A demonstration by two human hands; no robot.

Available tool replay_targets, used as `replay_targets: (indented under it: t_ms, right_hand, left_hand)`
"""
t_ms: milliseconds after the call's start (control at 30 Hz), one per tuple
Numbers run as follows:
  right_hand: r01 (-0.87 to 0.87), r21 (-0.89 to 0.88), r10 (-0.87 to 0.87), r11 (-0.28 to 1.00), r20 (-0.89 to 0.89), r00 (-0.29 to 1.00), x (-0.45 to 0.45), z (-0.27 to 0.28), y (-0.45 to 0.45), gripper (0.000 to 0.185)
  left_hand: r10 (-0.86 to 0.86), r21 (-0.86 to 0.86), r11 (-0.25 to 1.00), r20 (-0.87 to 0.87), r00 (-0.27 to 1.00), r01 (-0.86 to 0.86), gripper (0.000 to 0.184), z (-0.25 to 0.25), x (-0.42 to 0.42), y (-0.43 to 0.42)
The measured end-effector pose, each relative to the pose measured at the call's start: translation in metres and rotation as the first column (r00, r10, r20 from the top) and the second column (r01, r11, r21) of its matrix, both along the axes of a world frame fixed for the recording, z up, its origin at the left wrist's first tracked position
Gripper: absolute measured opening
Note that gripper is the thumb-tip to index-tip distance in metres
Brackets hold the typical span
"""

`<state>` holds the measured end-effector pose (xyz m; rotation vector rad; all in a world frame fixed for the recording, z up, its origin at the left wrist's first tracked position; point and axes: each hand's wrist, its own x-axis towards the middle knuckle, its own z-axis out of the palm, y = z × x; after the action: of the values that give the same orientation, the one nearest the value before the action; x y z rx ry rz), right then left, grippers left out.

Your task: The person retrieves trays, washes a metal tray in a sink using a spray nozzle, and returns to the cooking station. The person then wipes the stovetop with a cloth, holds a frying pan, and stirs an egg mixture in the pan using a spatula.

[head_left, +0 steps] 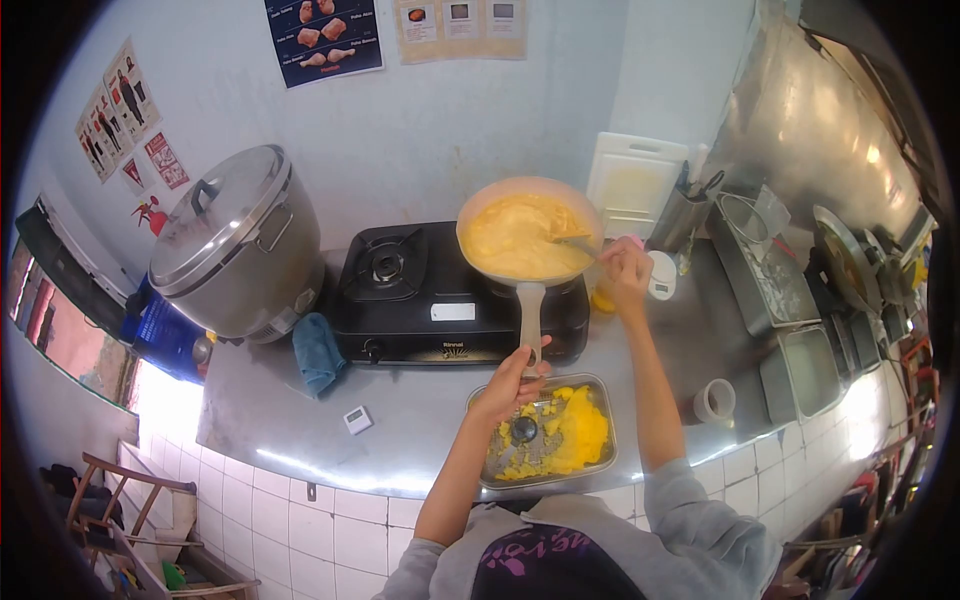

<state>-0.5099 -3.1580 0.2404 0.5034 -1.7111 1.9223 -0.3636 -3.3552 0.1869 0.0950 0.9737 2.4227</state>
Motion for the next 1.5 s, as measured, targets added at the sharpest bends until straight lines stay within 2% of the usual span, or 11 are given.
replay_targets:
  t_ms: [233, 333, 400, 733, 1033, 1233, 1500]
  right_hand:
    - [0.006, -0.023, -0.007, 1.0, -0.044, 0.999, 0.039, 0.014, -0.007, 0.029]
    - [-0.026, -0.03, 0.026, 0.999, -0.003, 1.0, 0.055, 0.02, -0.014, 0.028]
    - [-0.102, -0.096, 0.105, 0.99, 0.028, 0.994, 0.063, 0.026, -0.021, 0.028]
    - [-0.264, 0.027, 0.264, 0.964, 0.008, 0.965, 0.068, 0.029, -0.057, 0.027]
    - [-0.317, 0.029, 0.316, 0.948, 0.011, 0.949, 0.044, 0.026, -0.09, 0.027]
    - [-0.338, 0.082, 0.343, 0.938, -0.053, 0.938, 0.018, 0.026, -0.11, 0.027]
    - [-0.325, -0.015, 0.323, 0.945, -0.083, 0.943, -0.03, 0.018, -0.119, 0.028]
  left_hand:
    - [-0.008, 0.046, 0.999, -0.015, 1.0, 0.009, 0.045, -0.006, -0.002, 0.0]
    - [-0.007, 0.068, 0.998, -0.009, 1.0, 0.008, 0.045, -0.007, -0.001, 0.001]
    - [-0.003, 0.068, 0.998, -0.002, 1.0, 0.003, 0.045, -0.008, -0.002, 0.001]
    - [-0.03, 0.123, 0.992, -0.015, 0.999, 0.032, 0.048, -0.018, -0.005, 0.0]
    - [-0.038, -0.003, 0.999, -0.051, 0.998, 0.037, 0.05, -0.019, -0.008, 0.0]
    - [-0.025, -0.052, 0.998, -0.06, 0.998, 0.022, 0.049, -0.011, -0.006, 0.0]
    - [-0.001, -0.165, 0.986, -0.055, 0.998, -0.008, 0.048, -0.008, -0.007, 0.002]
